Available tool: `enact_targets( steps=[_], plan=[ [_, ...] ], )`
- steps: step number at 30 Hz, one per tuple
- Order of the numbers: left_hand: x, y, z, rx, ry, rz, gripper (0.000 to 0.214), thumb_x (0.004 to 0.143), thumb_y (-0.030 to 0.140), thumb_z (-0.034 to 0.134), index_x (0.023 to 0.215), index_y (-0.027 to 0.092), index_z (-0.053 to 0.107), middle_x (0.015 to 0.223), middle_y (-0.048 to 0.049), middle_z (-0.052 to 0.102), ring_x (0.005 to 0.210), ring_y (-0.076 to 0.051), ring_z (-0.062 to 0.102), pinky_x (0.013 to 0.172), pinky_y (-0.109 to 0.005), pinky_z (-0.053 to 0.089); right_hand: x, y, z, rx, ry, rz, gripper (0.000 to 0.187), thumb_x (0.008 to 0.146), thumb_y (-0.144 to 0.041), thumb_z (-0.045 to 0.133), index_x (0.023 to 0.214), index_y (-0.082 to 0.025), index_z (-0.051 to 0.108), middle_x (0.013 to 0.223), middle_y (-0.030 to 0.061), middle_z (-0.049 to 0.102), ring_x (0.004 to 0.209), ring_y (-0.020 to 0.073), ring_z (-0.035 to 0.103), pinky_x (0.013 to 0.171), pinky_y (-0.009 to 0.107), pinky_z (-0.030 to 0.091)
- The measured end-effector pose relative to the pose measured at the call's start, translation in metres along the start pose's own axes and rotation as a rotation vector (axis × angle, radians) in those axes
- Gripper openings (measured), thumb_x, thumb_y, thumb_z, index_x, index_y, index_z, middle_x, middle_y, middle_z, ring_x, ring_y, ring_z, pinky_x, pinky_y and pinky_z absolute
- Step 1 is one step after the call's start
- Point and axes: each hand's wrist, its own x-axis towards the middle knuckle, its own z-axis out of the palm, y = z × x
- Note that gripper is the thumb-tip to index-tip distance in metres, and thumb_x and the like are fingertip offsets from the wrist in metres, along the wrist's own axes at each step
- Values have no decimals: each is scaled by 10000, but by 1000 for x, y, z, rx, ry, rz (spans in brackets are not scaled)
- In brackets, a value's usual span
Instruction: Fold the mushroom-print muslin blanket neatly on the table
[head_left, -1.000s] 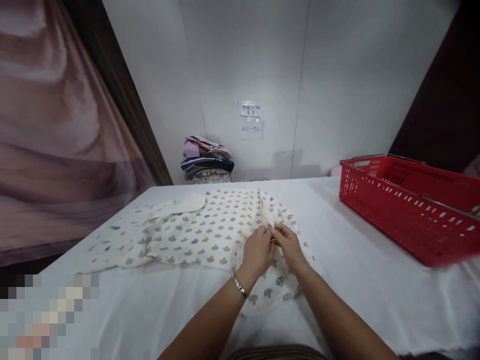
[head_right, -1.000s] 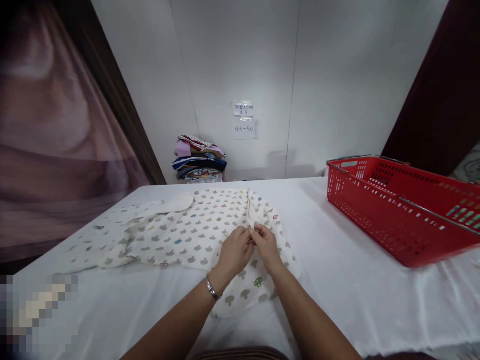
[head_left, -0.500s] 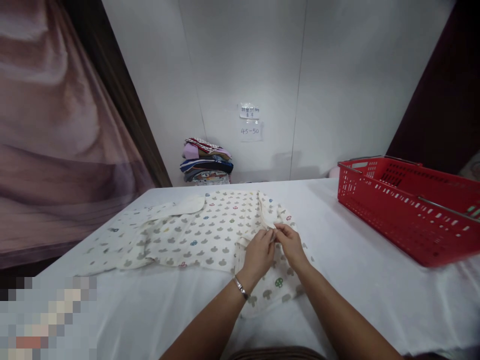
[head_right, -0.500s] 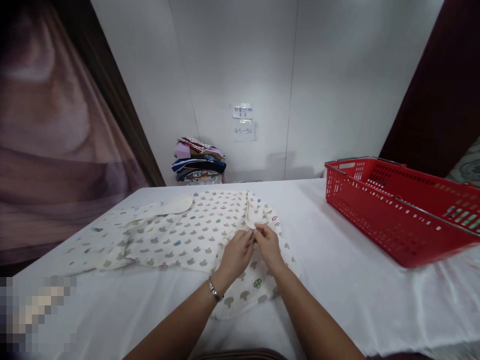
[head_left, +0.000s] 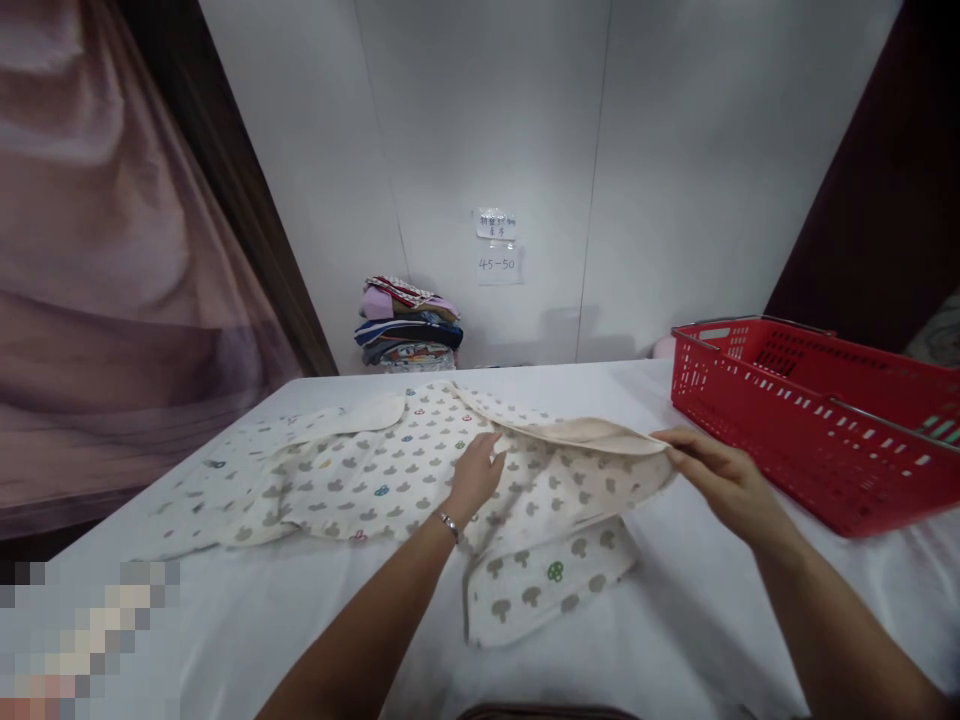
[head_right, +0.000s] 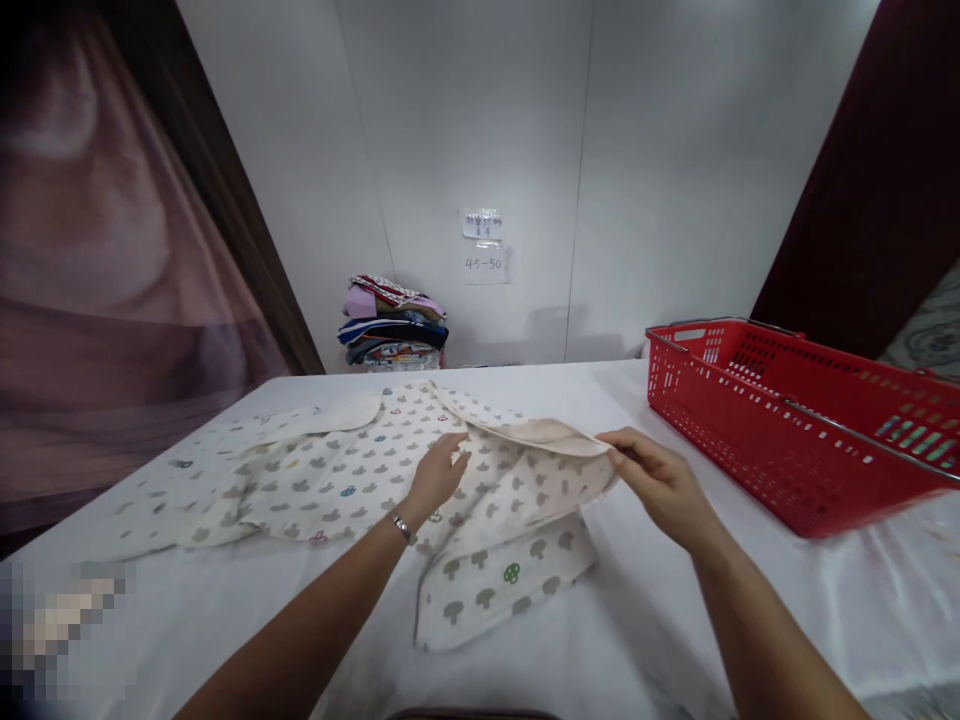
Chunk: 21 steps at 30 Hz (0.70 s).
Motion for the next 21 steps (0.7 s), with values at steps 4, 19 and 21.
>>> enact_targets(
  steps=[4,19,21],
  plan=[
    [22,-29,-4,308,-90,116,450,737,118,569,1175,222,570,1317,-73,503,1259,-244,393,1073,-383,290,-12,-15,-39,-213,22,-89,233,829,-364,580,1019,-252,656,980,58,626,898,190,584,736,271,495],
    [66,-50,2,687,-487,326,274,811,179,499,1036,211,653,1059,-71,654,1109,-228,518,969,-384,377,-30,16,-85,-1026,18,-269,316,906,-374,410,1159,-222,523,1038,61,595,903,196,601,723,289,485],
    [70,-50,3,681,-503,323,233,810,189,507,972,205,673,991,-68,665,1032,-221,555,938,-369,393,-30,18,-88,-1088,14,-211,305,906,-402,384,1097,-225,541,1044,57,595,908,201,602,675,290,486]
  ],
)
